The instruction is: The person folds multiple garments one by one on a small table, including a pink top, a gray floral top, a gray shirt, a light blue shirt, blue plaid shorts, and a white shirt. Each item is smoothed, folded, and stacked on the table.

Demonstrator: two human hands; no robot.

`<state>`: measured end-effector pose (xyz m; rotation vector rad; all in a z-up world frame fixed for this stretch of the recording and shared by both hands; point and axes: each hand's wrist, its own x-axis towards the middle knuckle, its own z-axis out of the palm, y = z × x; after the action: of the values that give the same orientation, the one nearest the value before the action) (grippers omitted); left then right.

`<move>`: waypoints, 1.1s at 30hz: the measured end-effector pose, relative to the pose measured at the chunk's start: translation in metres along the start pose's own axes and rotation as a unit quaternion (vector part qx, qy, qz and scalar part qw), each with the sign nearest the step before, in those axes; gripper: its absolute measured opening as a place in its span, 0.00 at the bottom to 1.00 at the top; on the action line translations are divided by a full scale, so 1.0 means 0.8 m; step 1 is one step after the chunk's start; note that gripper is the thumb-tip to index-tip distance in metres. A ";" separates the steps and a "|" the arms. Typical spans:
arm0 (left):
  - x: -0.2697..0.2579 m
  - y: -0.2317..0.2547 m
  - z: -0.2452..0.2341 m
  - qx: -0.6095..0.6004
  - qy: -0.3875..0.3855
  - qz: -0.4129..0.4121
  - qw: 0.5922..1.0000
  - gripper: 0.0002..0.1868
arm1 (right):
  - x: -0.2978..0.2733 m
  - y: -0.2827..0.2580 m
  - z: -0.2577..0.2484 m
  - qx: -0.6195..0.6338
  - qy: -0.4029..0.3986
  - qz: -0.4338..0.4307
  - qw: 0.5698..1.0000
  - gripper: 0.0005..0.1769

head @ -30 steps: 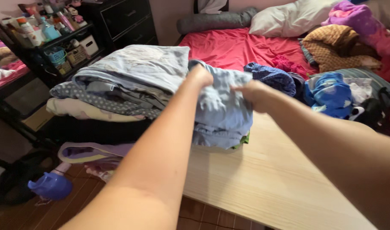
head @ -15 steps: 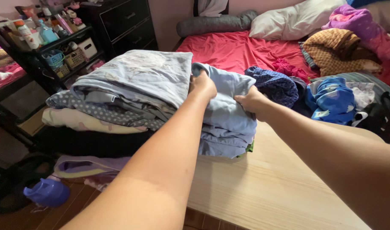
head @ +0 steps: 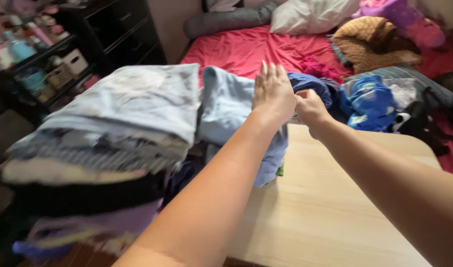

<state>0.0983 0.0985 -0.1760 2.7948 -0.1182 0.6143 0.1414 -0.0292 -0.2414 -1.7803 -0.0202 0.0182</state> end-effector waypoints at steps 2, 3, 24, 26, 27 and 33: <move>0.013 0.017 0.029 -0.065 -0.025 0.024 0.997 0.33 | 0.021 0.019 -0.027 -0.012 0.016 0.022 1.000 0.22; 0.022 0.028 0.044 -0.058 -0.068 0.031 0.995 0.32 | 0.035 0.030 -0.043 -0.018 0.024 0.032 0.999 0.21; 0.289 0.143 0.394 -0.112 -0.437 -0.183 0.874 0.34 | 0.391 0.285 -0.212 -0.060 -0.057 0.177 0.981 0.42; 0.298 0.133 0.429 -0.119 -0.439 -0.213 0.865 0.35 | 0.419 0.303 -0.209 -0.032 -0.098 0.182 0.978 0.43; 0.302 0.128 0.445 -0.125 -0.437 -0.226 0.862 0.35 | 0.433 0.313 -0.205 -0.017 -0.119 0.183 0.976 0.43; 0.315 0.110 0.506 -0.161 -0.444 -0.331 0.817 0.35 | 0.486 0.385 -0.185 0.032 -0.113 0.233 0.965 0.37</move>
<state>0.4764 -0.1066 -0.4000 2.2994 0.5029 -0.8092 0.5343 -0.2286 -0.5122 -1.6744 0.2333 0.5548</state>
